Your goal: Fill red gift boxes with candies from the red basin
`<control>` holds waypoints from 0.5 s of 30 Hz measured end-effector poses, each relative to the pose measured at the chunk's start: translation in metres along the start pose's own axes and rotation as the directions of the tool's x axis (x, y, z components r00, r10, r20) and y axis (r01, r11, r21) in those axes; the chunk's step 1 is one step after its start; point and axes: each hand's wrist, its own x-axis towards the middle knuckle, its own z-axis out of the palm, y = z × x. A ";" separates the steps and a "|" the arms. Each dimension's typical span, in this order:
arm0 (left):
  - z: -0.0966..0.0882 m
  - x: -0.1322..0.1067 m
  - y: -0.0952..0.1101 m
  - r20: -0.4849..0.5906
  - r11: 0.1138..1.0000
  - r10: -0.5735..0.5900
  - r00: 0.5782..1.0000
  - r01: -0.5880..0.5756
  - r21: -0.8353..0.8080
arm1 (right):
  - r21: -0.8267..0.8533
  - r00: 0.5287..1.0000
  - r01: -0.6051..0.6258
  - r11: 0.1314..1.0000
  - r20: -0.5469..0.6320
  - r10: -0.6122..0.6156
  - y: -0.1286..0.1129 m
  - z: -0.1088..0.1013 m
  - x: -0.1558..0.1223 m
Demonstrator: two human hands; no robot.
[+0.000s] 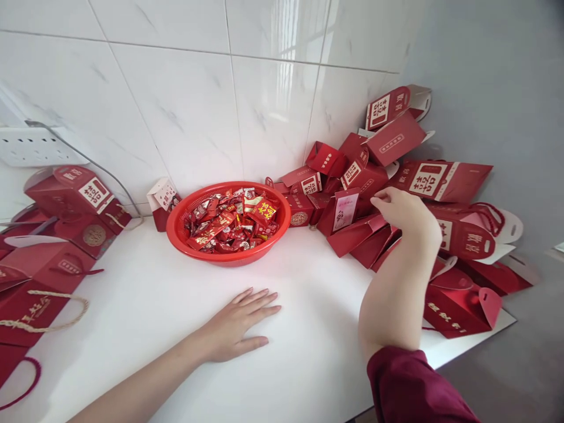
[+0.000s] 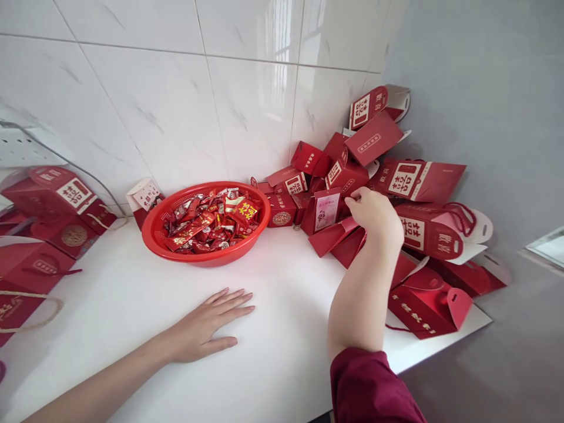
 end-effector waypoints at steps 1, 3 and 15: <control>0.000 0.000 0.000 -0.008 1.000 0.003 1.000 -0.003 -0.001 | -0.032 0.999 -0.029 0.999 0.024 0.029 -0.001 0.004 0.003; 0.000 0.000 0.000 -0.011 1.000 0.002 1.000 -0.002 0.002 | -0.056 0.998 -0.056 0.997 0.037 0.058 -0.005 0.014 0.008; 0.001 -0.001 0.001 0.014 1.000 -0.009 1.000 0.009 -0.010 | -0.272 0.868 -0.433 0.859 0.131 0.479 -0.025 0.090 0.040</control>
